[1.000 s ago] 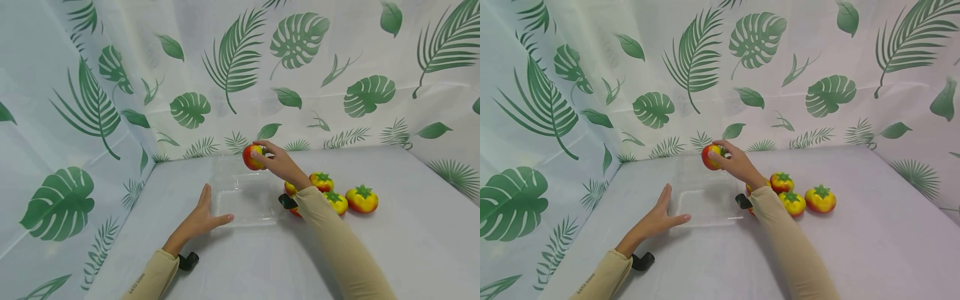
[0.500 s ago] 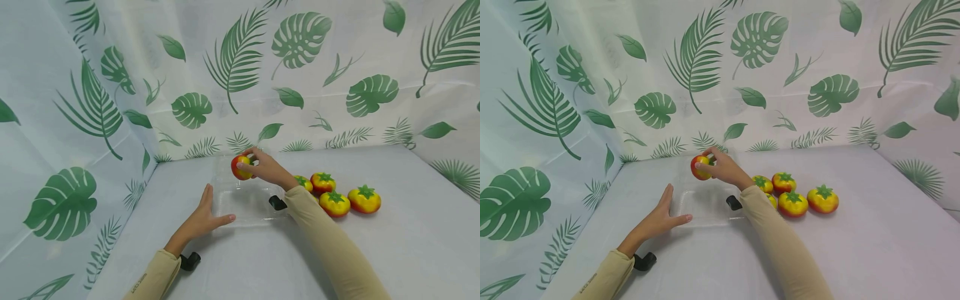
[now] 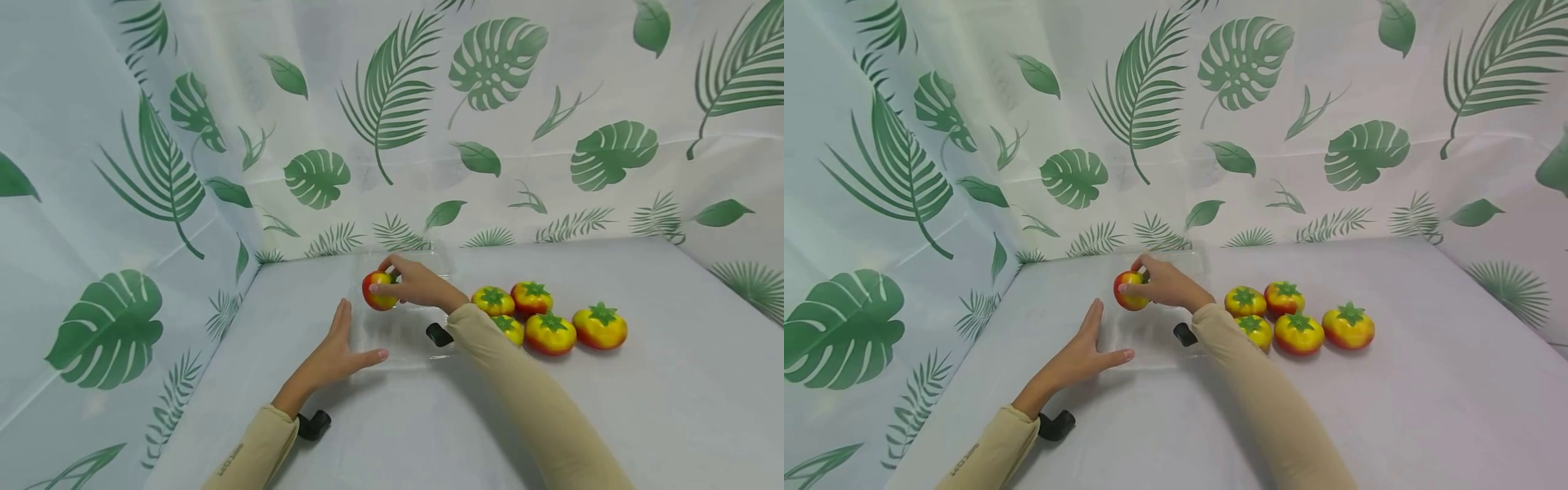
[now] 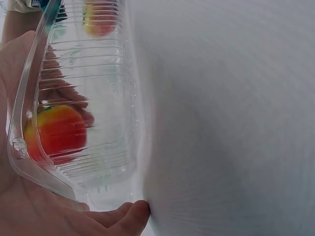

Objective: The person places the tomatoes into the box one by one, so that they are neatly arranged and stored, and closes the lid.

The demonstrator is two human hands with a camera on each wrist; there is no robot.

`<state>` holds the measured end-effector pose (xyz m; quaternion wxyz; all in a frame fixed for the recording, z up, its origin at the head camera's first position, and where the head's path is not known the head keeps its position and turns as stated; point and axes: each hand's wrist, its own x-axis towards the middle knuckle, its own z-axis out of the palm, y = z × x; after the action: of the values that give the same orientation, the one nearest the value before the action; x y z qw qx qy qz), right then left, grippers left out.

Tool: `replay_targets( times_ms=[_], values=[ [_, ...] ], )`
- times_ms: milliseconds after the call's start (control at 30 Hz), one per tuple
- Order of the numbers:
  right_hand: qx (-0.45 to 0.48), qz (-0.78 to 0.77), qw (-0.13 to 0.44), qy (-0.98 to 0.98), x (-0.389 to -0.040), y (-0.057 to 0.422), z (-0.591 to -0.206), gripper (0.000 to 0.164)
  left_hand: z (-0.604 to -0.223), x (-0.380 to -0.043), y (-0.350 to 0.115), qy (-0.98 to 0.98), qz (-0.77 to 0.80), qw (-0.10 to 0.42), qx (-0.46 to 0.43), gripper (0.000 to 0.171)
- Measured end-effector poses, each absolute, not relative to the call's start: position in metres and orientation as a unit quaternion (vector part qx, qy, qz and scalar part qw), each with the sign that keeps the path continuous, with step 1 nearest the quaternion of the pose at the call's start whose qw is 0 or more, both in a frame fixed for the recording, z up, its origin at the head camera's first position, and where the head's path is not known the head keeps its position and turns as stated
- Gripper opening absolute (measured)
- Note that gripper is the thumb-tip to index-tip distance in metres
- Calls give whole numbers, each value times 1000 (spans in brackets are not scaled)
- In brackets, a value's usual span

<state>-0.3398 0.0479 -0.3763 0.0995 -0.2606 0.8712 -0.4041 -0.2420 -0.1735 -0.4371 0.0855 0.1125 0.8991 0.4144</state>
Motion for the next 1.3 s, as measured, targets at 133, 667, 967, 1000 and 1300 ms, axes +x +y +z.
replay_targets(
  times_ms=[133,667,967,1000,1300],
  values=[
    [-262,-393,103,875,-341,42,-380,53,-437,-243,-174,897,417,85,121,128],
    [-288,-337,98,891,-342,28,-392,50,-440,-243,-175,895,420,85,123,128],
    [-298,-315,75,898,-345,25,-397,43,-438,-242,-176,894,421,85,129,129],
    [-302,-314,70,898,-345,24,-398,41,-437,-242,-176,893,422,85,129,129],
    [-303,-318,62,896,-341,24,-392,41,-438,-243,-175,892,424,84,129,129]
  ],
)
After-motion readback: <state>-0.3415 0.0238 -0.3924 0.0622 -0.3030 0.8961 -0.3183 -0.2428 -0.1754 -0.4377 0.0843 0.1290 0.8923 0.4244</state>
